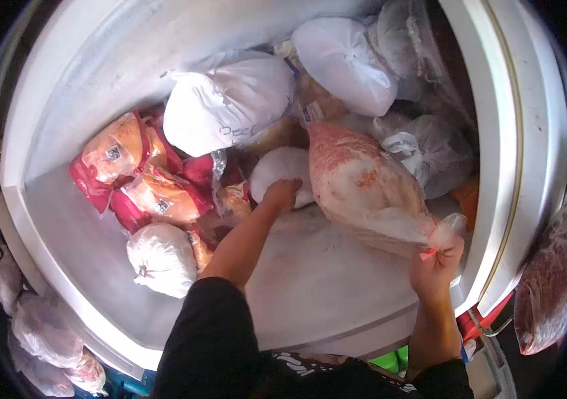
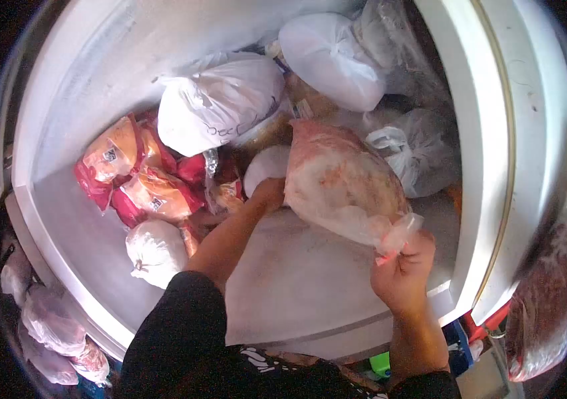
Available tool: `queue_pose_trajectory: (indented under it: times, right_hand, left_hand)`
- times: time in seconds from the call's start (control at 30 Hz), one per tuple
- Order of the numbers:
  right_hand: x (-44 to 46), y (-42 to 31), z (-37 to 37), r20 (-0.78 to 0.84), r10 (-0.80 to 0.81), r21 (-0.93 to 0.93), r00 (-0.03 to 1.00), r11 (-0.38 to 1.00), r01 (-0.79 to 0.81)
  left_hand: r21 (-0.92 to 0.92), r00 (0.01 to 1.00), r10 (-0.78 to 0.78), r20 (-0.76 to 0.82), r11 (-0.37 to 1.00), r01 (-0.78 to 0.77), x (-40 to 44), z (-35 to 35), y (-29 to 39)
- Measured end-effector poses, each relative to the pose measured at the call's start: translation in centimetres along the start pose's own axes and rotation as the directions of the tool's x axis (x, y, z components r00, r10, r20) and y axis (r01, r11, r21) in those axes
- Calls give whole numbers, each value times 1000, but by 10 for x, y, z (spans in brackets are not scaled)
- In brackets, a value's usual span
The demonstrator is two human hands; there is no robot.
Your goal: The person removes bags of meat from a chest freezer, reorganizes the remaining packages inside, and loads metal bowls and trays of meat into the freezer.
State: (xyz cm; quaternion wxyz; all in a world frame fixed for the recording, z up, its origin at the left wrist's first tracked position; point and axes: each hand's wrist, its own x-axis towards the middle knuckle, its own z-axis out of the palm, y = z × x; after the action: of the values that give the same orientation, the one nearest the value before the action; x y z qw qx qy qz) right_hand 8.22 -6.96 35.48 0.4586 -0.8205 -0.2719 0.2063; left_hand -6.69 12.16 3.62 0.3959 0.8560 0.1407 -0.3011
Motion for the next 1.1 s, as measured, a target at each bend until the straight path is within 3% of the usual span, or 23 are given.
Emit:
queue_pose_trajectory:
  times: [0.1, 0.27, 0.33, 0.4, 0.47, 0.53, 0.63, 0.67, 0.77, 0.83, 0.9, 0.93, 1.03, 1.1]
  right_hand:
    - [20, -16, 7, -159, 45, 63, 986, 997, -35]
    - [32, -22, 3, -170, 150, 254, 974, 962, -104]
    - [30, -14, 0, -151, 168, 300, 974, 947, -116]
    - [36, -20, 4, -274, 212, 378, 938, 921, -98]
    - [37, -17, 4, -305, 222, 392, 926, 916, -90]
    - [31, -6, 4, -250, 187, 341, 950, 935, -94]
    - [31, -15, 8, -183, 250, 429, 951, 891, -152]
    - [28, -10, 11, -153, 243, 431, 958, 888, -156]
    - [26, -1, 24, -64, 237, 418, 969, 889, -190]
    - [34, -18, 38, -16, 281, 371, 960, 893, -255]
    - [40, -4, 60, 56, 376, 316, 925, 872, -374]
    - [45, 5, 72, 86, 421, 282, 903, 859, -428]
    - [70, 12, 115, -33, 323, 16, 946, 946, -323]
    - [76, 55, 152, 72, 310, 140, 948, 938, -317]
  left_hand:
    - [-166, 995, 77, -56, 982, -86, -48, -35, 27]
    - [-244, 974, -66, -216, 970, 11, -140, -133, 100]
    - [-249, 971, -138, -196, 965, 87, -172, -172, 132]
    - [-255, 944, -89, -316, 967, 6, -204, -190, 141]
    - [-284, 919, -197, -341, 954, 99, -235, -216, 155]
    - [-220, 858, -227, -460, 966, 138, -265, -226, 155]
    - [-363, 770, -243, -591, 932, 15, -308, -247, 156]
    - [-316, 684, -221, -695, 949, -14, -319, -252, 160]
    - [-343, 601, -231, -765, 936, -76, -360, -268, 164]
    - [-516, 508, -426, -748, 855, -44, -392, -271, 167]
    - [-523, 387, -450, -805, 846, -105, -405, -274, 178]
    - [-493, 351, -451, -820, 869, -35, -421, -270, 172]
    - [-517, 248, -482, -840, 851, -96, -440, -263, 177]
    - [-511, 216, -497, -840, 859, -11, -454, -260, 181]
